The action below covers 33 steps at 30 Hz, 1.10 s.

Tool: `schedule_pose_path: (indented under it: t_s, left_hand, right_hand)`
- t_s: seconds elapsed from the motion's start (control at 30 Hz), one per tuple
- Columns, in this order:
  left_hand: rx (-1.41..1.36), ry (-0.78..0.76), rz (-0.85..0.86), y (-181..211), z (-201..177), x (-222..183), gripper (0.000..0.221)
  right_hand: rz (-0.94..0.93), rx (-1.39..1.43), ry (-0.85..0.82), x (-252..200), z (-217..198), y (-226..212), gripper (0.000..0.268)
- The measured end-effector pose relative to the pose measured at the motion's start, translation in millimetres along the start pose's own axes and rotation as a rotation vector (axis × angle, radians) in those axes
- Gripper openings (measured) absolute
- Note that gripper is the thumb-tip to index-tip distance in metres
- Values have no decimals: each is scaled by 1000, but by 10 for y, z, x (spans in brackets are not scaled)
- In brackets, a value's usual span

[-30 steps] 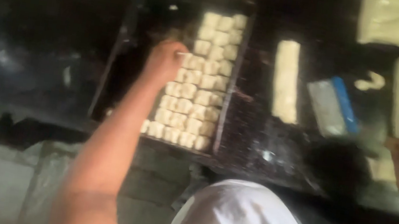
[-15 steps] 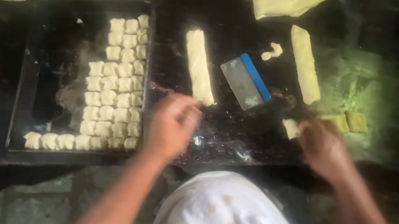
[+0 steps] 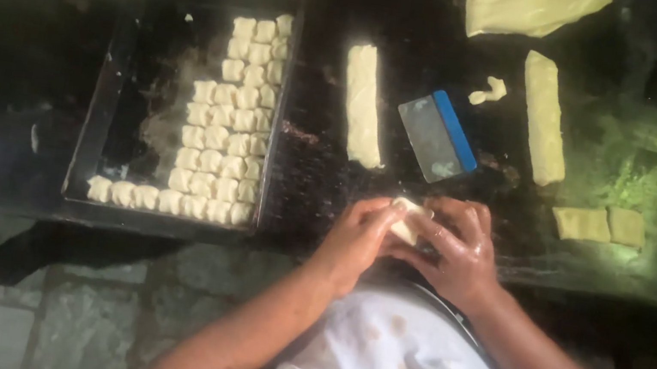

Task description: Cutting and folding dough into small rectangular pieces and placing them onto a baking tray.

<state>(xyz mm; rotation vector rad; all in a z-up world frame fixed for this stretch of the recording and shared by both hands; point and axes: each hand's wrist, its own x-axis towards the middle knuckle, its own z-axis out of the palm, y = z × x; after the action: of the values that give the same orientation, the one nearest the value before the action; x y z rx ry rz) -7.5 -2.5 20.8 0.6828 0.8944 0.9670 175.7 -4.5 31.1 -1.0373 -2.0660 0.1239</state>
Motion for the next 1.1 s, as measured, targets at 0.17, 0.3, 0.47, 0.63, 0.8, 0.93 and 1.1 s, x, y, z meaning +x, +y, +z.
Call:
schedule_pose_path:
  t_s: [0.17, 0.3, 0.47, 0.63, 0.8, 0.93, 1.1]
  left_hand:
    - [650, 111, 327, 296, 23, -155, 21]
    - [631, 10, 444, 306, -57, -203, 14]
    - [572, -61, 531, 426, -229, -274, 17]
    - [722, -7, 258, 503, -331, -323, 58]
    - [279, -16, 217, 460, -693, -322, 26]
    - [-101, -30, 64, 507, -903, -379, 22]
    - [370, 161, 117, 895, -1159, -464, 21]
  right_hand:
    - [-41, 160, -125, -40, 37, 228, 26]
    - [554, 676, -187, 227, 64, 167, 15]
    - [839, 1109, -472, 511, -5, 193, 28]
    - [512, 171, -442, 872, 31, -272, 23]
    - [-251, 111, -56, 689, 387, -425, 36]
    - [-345, 92, -95, 668, 655, -330, 29]
    - [-332, 99, -212, 1306, 817, -603, 25]
